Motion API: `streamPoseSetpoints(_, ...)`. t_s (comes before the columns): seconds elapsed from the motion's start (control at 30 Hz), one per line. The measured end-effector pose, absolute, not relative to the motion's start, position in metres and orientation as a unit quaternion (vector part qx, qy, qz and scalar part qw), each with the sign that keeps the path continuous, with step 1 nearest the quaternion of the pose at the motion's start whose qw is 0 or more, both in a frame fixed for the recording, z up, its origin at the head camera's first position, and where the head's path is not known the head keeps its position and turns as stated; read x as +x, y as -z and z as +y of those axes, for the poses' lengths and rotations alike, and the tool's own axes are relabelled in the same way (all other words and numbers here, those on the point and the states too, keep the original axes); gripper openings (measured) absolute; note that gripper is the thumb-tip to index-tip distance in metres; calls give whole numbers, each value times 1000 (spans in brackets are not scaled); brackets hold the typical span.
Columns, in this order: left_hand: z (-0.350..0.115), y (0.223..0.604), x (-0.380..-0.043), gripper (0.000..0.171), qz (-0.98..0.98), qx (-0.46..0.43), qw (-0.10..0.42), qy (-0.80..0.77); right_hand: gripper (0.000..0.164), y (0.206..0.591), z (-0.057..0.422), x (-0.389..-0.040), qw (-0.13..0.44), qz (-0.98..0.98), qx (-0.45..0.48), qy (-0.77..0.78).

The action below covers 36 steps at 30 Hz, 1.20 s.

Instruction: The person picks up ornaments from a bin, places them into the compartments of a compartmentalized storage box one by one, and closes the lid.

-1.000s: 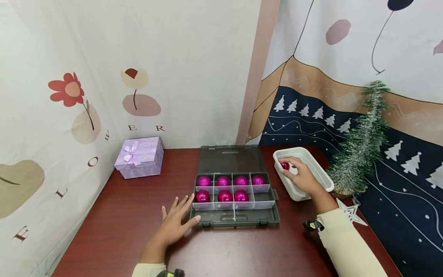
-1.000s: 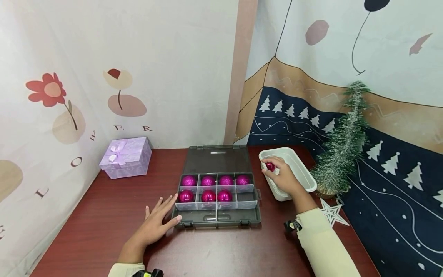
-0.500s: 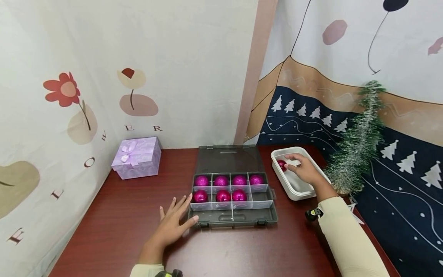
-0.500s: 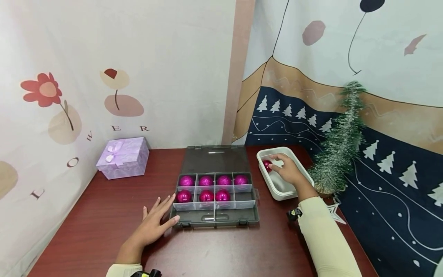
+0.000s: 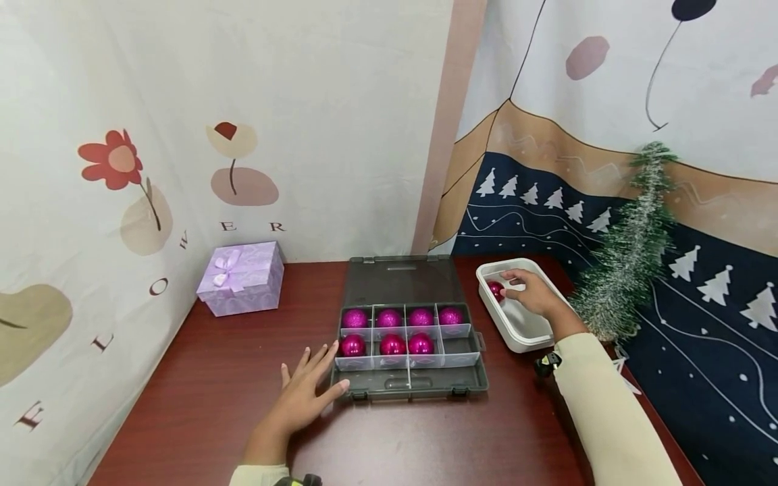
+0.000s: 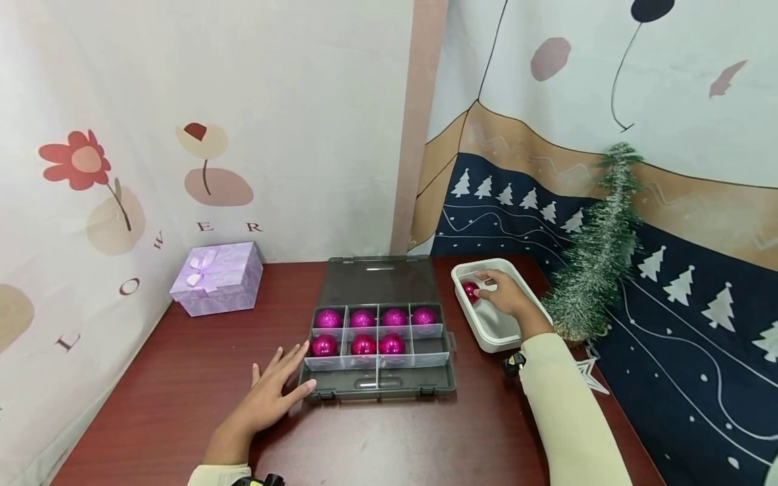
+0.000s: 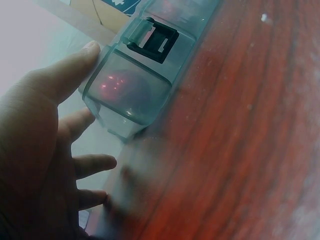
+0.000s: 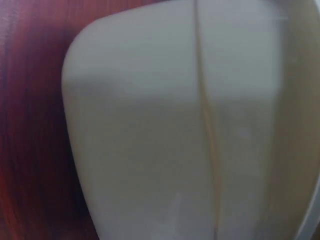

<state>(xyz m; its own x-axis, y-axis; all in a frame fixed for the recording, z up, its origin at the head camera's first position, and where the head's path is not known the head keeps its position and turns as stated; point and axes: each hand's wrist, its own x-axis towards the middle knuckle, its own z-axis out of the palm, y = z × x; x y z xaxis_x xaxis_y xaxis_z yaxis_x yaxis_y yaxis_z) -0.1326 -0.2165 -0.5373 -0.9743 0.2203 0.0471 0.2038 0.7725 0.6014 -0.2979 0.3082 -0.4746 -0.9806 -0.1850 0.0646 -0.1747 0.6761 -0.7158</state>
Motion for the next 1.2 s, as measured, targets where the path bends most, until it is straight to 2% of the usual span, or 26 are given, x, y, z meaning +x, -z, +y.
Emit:
streamPoseSetpoints(0.73, -217, 538, -133, 83, 941, 109, 21, -318, 43, 480, 305, -308, 60, 911, -105, 394)
streamPoseSetpoints(1.2, -216, 537, -131, 83, 939, 111, 15, -325, 43, 483, 308, -314, 71, 916, -107, 380)
